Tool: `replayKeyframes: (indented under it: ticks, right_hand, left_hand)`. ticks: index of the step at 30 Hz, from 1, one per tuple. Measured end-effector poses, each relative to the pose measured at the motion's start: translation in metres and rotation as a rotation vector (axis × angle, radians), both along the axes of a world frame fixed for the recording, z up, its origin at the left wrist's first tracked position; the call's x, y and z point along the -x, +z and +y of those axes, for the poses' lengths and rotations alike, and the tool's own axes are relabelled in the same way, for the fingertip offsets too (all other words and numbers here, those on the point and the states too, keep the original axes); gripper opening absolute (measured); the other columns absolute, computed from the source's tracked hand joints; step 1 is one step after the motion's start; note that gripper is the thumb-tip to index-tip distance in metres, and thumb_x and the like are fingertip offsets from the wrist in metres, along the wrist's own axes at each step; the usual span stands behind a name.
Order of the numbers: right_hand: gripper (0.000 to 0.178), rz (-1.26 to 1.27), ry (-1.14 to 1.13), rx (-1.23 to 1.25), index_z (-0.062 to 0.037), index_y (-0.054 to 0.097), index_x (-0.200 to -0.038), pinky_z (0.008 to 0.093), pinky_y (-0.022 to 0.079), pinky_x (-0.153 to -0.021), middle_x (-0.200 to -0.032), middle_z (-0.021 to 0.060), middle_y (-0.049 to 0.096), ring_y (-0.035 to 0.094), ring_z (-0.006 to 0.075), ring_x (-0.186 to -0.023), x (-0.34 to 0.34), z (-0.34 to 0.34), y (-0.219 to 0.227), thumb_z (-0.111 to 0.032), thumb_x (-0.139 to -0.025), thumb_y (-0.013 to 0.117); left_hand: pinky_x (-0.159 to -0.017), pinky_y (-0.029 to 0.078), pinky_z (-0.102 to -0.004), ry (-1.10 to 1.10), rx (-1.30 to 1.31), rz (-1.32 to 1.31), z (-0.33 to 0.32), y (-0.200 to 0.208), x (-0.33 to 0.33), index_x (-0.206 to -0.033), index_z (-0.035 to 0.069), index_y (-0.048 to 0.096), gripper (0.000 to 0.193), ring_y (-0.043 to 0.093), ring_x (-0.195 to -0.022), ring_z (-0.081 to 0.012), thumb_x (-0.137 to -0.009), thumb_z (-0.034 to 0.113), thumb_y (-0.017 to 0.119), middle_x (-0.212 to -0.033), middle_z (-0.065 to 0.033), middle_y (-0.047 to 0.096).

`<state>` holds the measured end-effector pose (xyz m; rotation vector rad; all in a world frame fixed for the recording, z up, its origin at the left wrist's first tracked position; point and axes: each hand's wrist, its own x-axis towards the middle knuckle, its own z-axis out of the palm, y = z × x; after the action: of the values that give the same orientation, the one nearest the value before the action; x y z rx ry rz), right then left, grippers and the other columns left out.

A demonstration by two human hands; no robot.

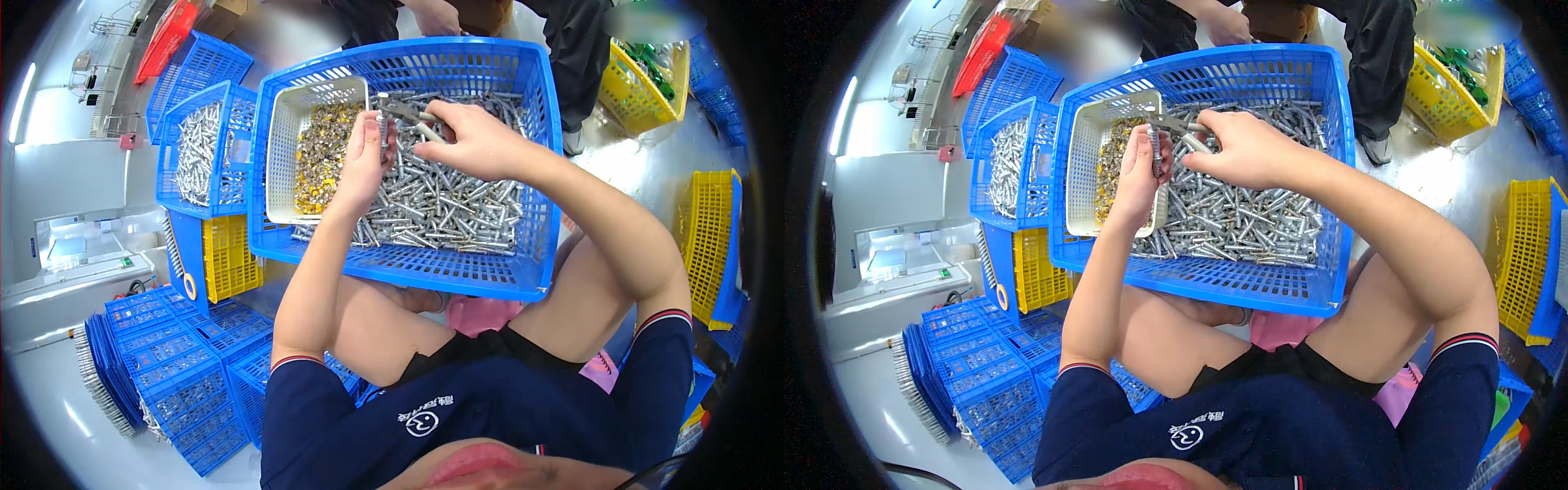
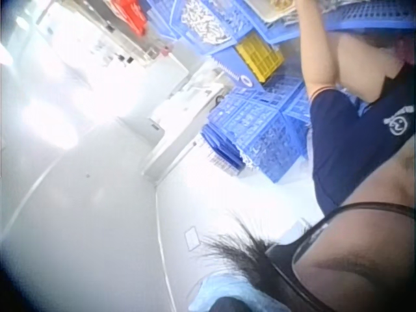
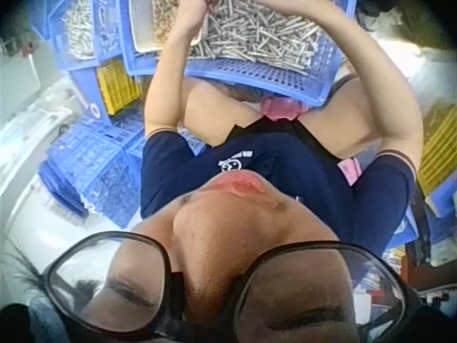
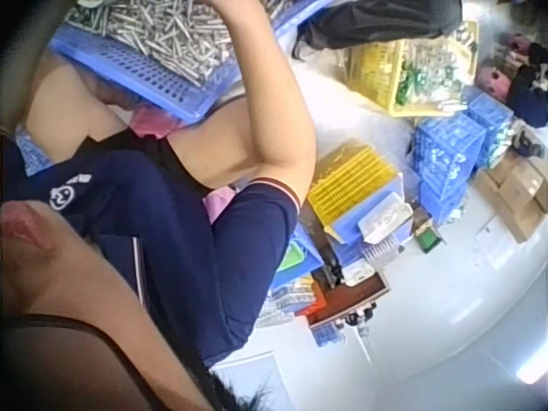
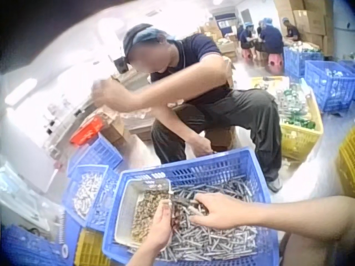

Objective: The recorder uses pliers to assemble or crimp small metal cylindrical components while sitting on the floor of a factory.

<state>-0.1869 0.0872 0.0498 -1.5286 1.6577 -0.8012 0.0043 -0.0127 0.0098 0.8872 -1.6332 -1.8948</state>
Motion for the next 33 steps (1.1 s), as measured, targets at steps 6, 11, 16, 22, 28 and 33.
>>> replayKeyframes:
  ticks: [6,11,16,22,28,33]
  right_hand:
    - [0.051,0.024,0.02,0.1,0.0025,0.056,-0.095,0.0412,0.047,-0.07,-0.083,0.0188,0.061,0.059,0.0311,-0.076,0.001,0.003,-0.023,-0.045,-0.083,0.066]
    - [0.052,0.025,0.016,0.083,0.0033,0.056,-0.099,0.0425,0.048,-0.074,-0.087,0.0216,0.063,0.063,0.0346,-0.081,-0.001,0.002,-0.022,-0.045,-0.083,0.064]
    - [0.056,-0.045,0.054,-0.028,0.0062,0.059,-0.106,0.043,0.051,-0.084,-0.099,0.0272,0.067,0.066,0.0385,-0.094,-0.005,-0.004,-0.02,-0.044,-0.08,0.062]
    - [0.046,-0.052,0.072,-0.002,0.0016,0.057,-0.106,0.0426,0.052,-0.078,-0.093,0.0218,0.067,0.066,0.0322,-0.086,0.004,0.004,-0.025,-0.039,-0.085,0.062]
    - [0.055,-0.172,0.097,-0.113,0.0031,0.059,-0.109,0.0379,0.049,-0.078,-0.096,0.0169,0.067,0.063,0.0258,-0.089,0.004,-0.005,-0.048,-0.044,-0.081,0.063]
    - [0.057,0.042,0.042,-0.045,0.0021,0.059,-0.11,0.0426,0.05,-0.085,-0.104,0.0243,0.067,0.065,0.0361,-0.097,-0.002,-0.006,-0.047,-0.047,-0.081,0.062]
  left_hand:
    - [-0.056,0.033,-0.0211,-0.036,0.067,-0.062,0.003,-0.011,0.001,-0.101,0.009,0.052,0.038,0.039,-0.064,-0.0051,-0.107,0.043,0.035,-0.079,0.0038,0.046]
    - [-0.056,0.032,-0.0223,-0.029,0.159,-0.095,0.01,-0.01,0.004,-0.099,0.01,0.05,0.038,0.039,-0.063,-0.0061,-0.107,0.043,0.035,-0.076,0.0032,0.044]
    - [-0.049,0.03,-0.0207,-0.048,0.114,-0.066,0.002,-0.016,-0.002,-0.098,0.01,0.048,0.037,0.037,-0.057,-0.0043,-0.107,0.042,0.034,-0.074,0.0036,0.045]
    - [-0.047,0.028,-0.0207,-0.035,0.044,-0.132,0.011,0.009,0.007,-0.09,0.013,0.049,0.037,0.036,-0.052,-0.0048,-0.106,0.044,0.035,-0.065,0.0052,0.044]
    - [-0.042,0.024,-0.0218,-0.051,-0.147,-0.117,0.003,-0.012,0.002,-0.097,0.013,0.051,0.027,0.031,-0.045,-0.005,-0.102,0.039,0.046,-0.068,0.003,0.048]
    - [-0.046,0.033,-0.0237,-0.104,0.503,-0.298,-0.008,-0.038,0.004,-0.07,0.012,0.051,0.022,0.045,-0.052,-0.0055,-0.085,0.014,0.067,-0.059,0.004,0.049]
